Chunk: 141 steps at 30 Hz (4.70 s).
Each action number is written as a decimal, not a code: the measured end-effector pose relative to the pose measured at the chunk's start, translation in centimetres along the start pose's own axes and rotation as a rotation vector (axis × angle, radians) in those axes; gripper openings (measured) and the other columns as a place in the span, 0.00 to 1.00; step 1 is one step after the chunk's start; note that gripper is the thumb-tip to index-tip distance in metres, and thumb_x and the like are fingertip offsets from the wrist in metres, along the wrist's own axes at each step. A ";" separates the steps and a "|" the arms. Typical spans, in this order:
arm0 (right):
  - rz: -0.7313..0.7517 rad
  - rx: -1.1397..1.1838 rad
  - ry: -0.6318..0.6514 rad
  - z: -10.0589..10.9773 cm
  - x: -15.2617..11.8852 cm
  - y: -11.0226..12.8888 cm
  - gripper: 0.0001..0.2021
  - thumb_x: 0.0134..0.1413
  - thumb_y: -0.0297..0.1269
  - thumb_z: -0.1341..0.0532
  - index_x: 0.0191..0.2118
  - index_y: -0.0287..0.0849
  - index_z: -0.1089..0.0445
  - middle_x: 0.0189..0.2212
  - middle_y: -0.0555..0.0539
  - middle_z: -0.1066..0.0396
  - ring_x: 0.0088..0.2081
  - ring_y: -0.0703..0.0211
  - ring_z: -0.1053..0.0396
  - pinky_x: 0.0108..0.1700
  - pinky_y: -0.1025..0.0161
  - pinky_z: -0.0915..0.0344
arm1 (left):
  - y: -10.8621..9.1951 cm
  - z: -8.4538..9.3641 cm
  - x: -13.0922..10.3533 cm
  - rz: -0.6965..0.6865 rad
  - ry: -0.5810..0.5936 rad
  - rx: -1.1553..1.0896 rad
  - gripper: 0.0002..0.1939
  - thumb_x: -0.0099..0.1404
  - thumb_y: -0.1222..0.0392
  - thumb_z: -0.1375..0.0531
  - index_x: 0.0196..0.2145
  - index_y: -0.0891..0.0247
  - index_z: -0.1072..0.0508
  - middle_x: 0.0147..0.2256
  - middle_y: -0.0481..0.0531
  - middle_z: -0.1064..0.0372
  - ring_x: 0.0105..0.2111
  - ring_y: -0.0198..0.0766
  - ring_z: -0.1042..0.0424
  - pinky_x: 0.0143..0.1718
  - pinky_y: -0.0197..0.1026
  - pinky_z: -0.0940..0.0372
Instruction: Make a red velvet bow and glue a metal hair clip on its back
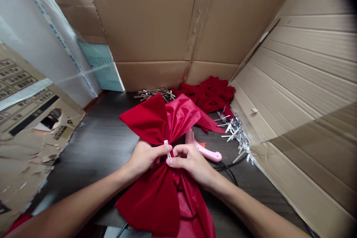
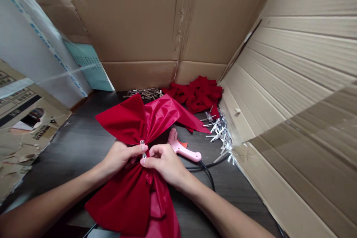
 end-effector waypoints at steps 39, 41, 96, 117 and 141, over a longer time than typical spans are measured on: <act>0.051 0.005 -0.017 -0.1 -0.1 0.4 0.18 0.40 0.48 0.30 0.21 0.40 0.34 0.19 0.53 0.34 0.23 0.65 0.41 0.28 0.66 0.47 | -1.3 -0.3 0.0 -0.145 0.117 -0.016 0.20 0.52 0.50 0.36 0.16 0.62 0.40 0.11 0.41 0.46 0.13 0.28 0.48 0.16 0.34 0.55; 0.049 0.020 -0.014 -0.2 -0.1 0.2 0.18 0.39 0.48 0.30 0.21 0.40 0.34 0.19 0.53 0.34 0.23 0.65 0.41 0.28 0.66 0.46 | -1.3 -0.3 0.0 -0.162 0.128 -0.018 0.20 0.52 0.51 0.36 0.15 0.62 0.40 0.12 0.41 0.46 0.13 0.27 0.49 0.16 0.34 0.54; 0.687 -0.562 0.001 2.5 -1.1 3.6 0.31 0.46 0.52 0.31 0.53 0.41 0.32 0.42 0.42 0.30 0.40 0.54 0.32 0.46 0.56 0.35 | 0.7 -0.5 0.5 0.031 0.380 -0.475 0.18 0.46 0.58 0.26 0.33 0.71 0.20 0.26 0.53 0.27 0.25 0.31 0.32 0.29 0.32 0.38; 0.674 -0.513 -0.108 2.1 -0.5 2.9 0.28 0.41 0.55 0.30 0.43 0.40 0.31 0.34 0.46 0.31 0.31 0.59 0.35 0.30 0.63 0.35 | 0.2 -1.7 0.3 0.072 0.474 -0.665 0.17 0.47 0.56 0.27 0.32 0.68 0.22 0.24 0.49 0.31 0.21 0.30 0.35 0.26 0.34 0.38; 0.710 -0.830 -0.034 1.1 -1.1 2.6 0.16 0.58 0.40 0.36 0.48 0.38 0.32 0.36 0.44 0.30 0.36 0.56 0.34 0.37 0.61 0.37 | 1.6 0.4 2.2 0.210 0.335 -0.790 0.28 0.54 0.50 0.32 0.14 0.62 0.46 0.11 0.40 0.53 0.10 0.26 0.52 0.13 0.32 0.45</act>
Point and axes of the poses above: each hand's wrist, its own x-axis towards the middle knuckle, its own z-axis out of the back of the hand, y = z × x, the point moved 4 cm from there along x, towards the middle knuckle
